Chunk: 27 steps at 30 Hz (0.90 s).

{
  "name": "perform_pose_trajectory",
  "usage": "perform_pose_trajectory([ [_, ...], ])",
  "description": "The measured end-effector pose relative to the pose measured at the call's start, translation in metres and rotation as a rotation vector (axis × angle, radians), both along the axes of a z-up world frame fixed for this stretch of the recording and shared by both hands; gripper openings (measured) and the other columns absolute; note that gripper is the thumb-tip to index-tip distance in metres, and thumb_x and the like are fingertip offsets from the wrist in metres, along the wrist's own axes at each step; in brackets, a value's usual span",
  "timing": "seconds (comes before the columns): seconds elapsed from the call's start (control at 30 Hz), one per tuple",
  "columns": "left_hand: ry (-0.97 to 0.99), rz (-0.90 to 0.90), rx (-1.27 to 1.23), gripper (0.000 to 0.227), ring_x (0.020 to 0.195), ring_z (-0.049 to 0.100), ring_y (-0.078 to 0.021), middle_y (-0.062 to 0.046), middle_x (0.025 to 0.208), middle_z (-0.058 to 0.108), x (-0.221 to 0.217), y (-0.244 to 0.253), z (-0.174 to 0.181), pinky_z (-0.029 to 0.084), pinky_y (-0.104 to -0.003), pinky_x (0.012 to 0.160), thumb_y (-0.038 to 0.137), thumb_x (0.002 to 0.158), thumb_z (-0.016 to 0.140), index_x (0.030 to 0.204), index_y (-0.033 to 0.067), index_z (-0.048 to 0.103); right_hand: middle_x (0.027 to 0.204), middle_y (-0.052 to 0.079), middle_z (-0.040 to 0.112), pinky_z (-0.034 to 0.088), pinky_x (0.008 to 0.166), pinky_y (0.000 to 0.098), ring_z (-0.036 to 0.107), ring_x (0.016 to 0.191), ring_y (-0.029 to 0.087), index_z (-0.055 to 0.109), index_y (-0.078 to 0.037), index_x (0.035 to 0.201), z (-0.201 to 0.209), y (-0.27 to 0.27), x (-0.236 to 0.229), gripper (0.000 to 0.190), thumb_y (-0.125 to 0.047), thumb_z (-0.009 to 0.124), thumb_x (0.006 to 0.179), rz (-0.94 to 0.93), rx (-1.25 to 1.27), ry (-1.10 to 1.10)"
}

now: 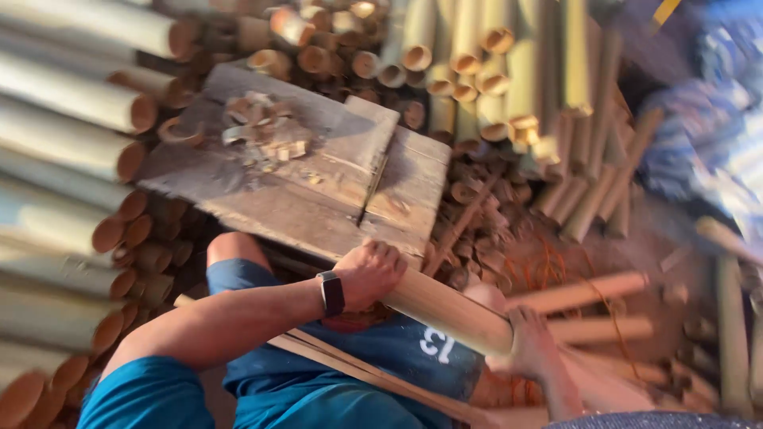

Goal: The person uses a saw blade on a wooden block to cut bamboo tubes into strips. They then gather the bamboo strips and tie them into a bundle with a red cord.

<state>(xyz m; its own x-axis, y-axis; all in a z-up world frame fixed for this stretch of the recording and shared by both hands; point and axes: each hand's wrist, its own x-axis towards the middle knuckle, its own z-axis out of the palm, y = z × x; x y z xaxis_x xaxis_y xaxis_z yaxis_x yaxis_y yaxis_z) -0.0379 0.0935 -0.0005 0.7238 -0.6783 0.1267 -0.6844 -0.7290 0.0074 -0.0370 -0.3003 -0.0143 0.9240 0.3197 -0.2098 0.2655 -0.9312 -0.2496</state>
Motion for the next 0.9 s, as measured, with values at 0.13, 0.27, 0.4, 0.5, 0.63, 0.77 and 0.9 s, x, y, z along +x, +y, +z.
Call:
perform_pose_trajectory([
  [0.13, 0.187, -0.102, -0.009, 0.059, 0.094, 0.068, -0.0362, -0.021, 0.102, 0.069, 0.014, -0.032, 0.027, 0.054, -0.045, 0.081, 0.023, 0.06, 0.077, 0.11, -0.0037, 0.062, 0.112, 0.014, 0.064, 0.051, 0.091, 0.0473, 0.062, 0.105, 0.036, 0.067, -0.014, 0.113, 0.06, -0.019, -0.031, 0.089, -0.046, 0.097, 0.036, -0.149, -0.221, -0.061],
  [0.27, 0.731, 0.018, -0.04, 0.063, 0.083, 0.07, -0.0364, -0.017, 0.087, 0.072, 0.03, -0.088, 0.056, 0.056, -0.048, 0.075, 0.042, 0.053, 0.087, 0.1, 0.0057, 0.066, 0.09, 0.014, 0.071, 0.055, 0.076, 0.0479, 0.068, 0.087, 0.034, 0.07, -0.011, 0.109, 0.077, -0.057, -0.091, 0.07, -0.063, 0.087, 0.065, -0.752, -0.199, -0.021],
  [0.4, 0.817, -0.039, -0.042, 0.066, 0.079, 0.072, -0.0335, -0.016, 0.081, 0.073, 0.016, -0.179, 0.05, 0.057, -0.045, 0.077, 0.059, 0.047, 0.087, 0.084, 0.006, 0.075, 0.084, 0.013, 0.075, 0.054, 0.065, 0.0432, 0.07, 0.076, 0.031, 0.066, -0.016, 0.126, 0.032, -0.065, -0.156, 0.068, -0.066, 0.074, 0.081, -1.25, 0.109, 0.299],
  [0.5, 1.024, -0.103, -0.097, 0.066, 0.079, 0.073, -0.0335, -0.015, 0.082, 0.074, -0.025, -0.24, 0.048, 0.058, -0.046, 0.074, 0.064, 0.049, 0.082, 0.086, 0.009, 0.079, 0.091, 0.002, 0.075, 0.059, 0.069, 0.0352, 0.074, 0.08, 0.018, 0.065, -0.017, 0.126, -0.03, -0.069, -0.209, 0.071, -0.061, 0.077, 0.071, -1.339, 0.582, 0.158],
  [0.63, 1.166, -0.233, -0.154, 0.082, 0.086, 0.076, -0.0337, -0.018, 0.094, 0.077, -0.077, -0.297, 0.011, 0.06, -0.042, 0.08, 0.07, 0.054, 0.079, 0.103, 0.0037, 0.077, 0.1, 0.017, 0.067, 0.049, 0.074, 0.0424, 0.061, 0.086, 0.028, 0.059, 0.009, 0.125, -0.027, -0.073, -0.229, 0.076, -0.05, 0.079, 0.082, -1.6, 1.404, -0.014],
  [0.77, 1.07, -0.464, -0.378, 0.083, 0.104, 0.07, -0.0361, -0.021, 0.115, 0.073, -0.103, -0.293, -0.01, 0.056, -0.043, 0.089, 0.066, 0.077, 0.075, 0.13, 0.0023, 0.065, 0.105, 0.023, 0.066, 0.059, 0.08, 0.0491, 0.069, 0.09, 0.036, 0.048, 0.012, 0.137, -0.046, -0.081, -0.28, 0.086, -0.04, 0.078, 0.076, -1.828, 1.72, -0.163],
  [0.9, 1.029, -0.381, -0.521, 0.067, 0.105, 0.071, -0.0303, -0.017, 0.127, 0.069, -0.052, -0.23, -0.002, 0.059, -0.038, 0.085, 0.046, 0.079, 0.081, 0.13, 0.0058, 0.065, 0.11, 0.021, 0.067, 0.059, 0.084, 0.0475, 0.068, 0.096, 0.035, 0.049, 0.009, 0.138, -0.099, -0.148, -0.308, 0.083, -0.036, 0.079, 0.075, -1.89, 1.682, -0.226],
])
